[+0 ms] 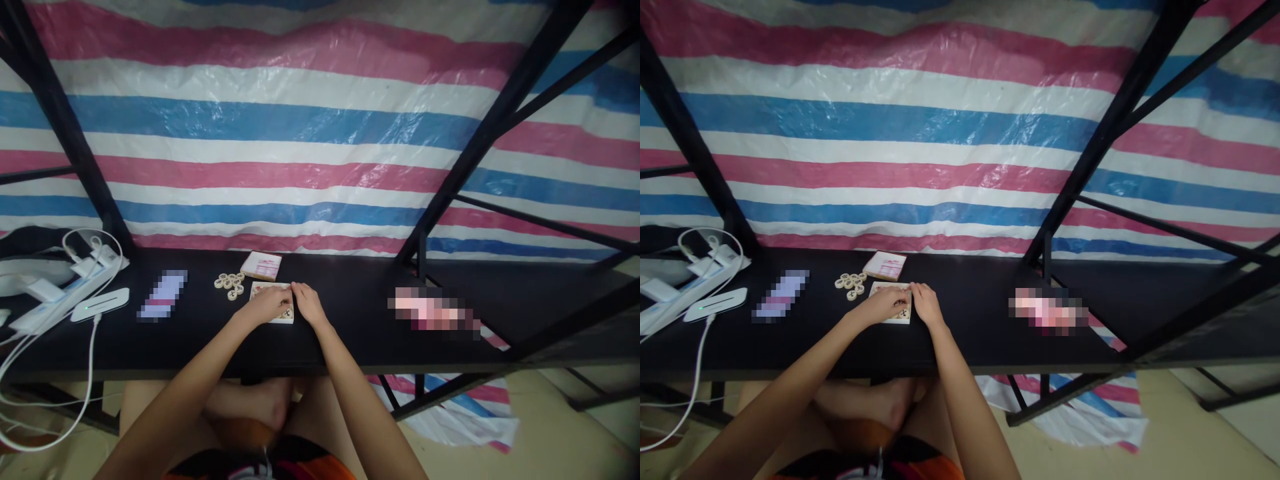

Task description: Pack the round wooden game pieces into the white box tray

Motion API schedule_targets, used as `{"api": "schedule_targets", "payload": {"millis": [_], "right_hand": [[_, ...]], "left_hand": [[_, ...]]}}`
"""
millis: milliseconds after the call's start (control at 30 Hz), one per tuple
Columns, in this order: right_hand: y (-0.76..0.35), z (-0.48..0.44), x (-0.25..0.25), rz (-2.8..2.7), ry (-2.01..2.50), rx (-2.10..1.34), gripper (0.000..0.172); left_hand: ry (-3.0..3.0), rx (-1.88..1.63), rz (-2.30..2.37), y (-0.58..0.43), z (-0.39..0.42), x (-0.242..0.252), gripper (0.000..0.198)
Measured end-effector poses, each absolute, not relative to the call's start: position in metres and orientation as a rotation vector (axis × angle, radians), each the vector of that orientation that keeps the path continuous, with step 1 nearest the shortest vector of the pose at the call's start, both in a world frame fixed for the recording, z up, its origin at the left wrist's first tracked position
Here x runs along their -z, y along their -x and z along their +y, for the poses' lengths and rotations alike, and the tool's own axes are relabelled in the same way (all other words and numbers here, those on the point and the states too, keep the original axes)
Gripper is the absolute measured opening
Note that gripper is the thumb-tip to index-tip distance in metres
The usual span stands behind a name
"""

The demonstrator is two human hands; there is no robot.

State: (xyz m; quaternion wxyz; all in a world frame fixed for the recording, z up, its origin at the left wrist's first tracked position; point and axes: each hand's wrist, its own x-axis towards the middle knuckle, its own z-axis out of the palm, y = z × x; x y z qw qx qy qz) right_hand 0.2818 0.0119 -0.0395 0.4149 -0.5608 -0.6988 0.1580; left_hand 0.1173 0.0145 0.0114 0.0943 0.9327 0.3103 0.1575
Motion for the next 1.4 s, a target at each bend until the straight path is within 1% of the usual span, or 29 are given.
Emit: {"api": "schedule_targets", "payload": {"millis": [200, 400, 500, 600, 800, 900, 1067, 1133, 1233, 1300, 1400], "right_hand": [[-0.282, 0.014, 0.041, -1.753, 1.430, -0.392, 0.042], [-0.282, 0.014, 0.042, -1.749, 1.430, -0.406, 0.042], [-0.282, 0.014, 0.042, -1.738, 1.447, -0.378, 0.042], [-0.282, 0.014, 0.042, -1.739, 1.446, -0.364, 0.042], [-0.281, 0.012, 0.041, -1.744, 1.445, -0.362, 0.042], [-0.281, 0.012, 0.040, -1.740, 1.462, -0.349, 0.042], [-0.280, 0.010, 0.038, -1.732, 1.462, -0.405, 0.041], [-0.280, 0.009, 0.038, -1.725, 1.450, -0.419, 0.041], [-0.281, 0.009, 0.038, -1.704, 1.437, -0.430, 0.040], [-0.281, 0.009, 0.039, -1.697, 1.428, -0.441, 0.036], [-0.281, 0.008, 0.041, -1.699, 1.394, -0.480, 0.022]], "left_hand": [[-2.802, -0.462, 0.909, -0.119, 0.012, -0.012, 0.018], [-2.666, -0.683, 0.976, -0.099, 0.009, -0.015, 0.023], [-2.684, -0.625, 1.053, -0.087, 0.006, -0.014, 0.026], [-2.741, -0.557, 1.023, -0.084, 0.004, -0.012, 0.026], [-2.713, -0.562, 0.986, -0.087, 0.002, -0.005, 0.025], [-2.672, -0.629, 0.972, -0.083, 0.001, -0.005, 0.025], [-2.545, -0.914, 1.169, -0.052, 0.005, -0.008, 0.030], [-2.484, -0.970, 1.290, -0.032, 0.009, -0.006, 0.029], [-2.436, -0.965, 1.474, -0.006, 0.013, 0.005, 0.024], [-2.440, -0.933, 1.532, 0.002, 0.013, 0.013, 0.024], [-2.480, -0.875, 1.570, 0.002, 0.010, 0.020, 0.023]]}}
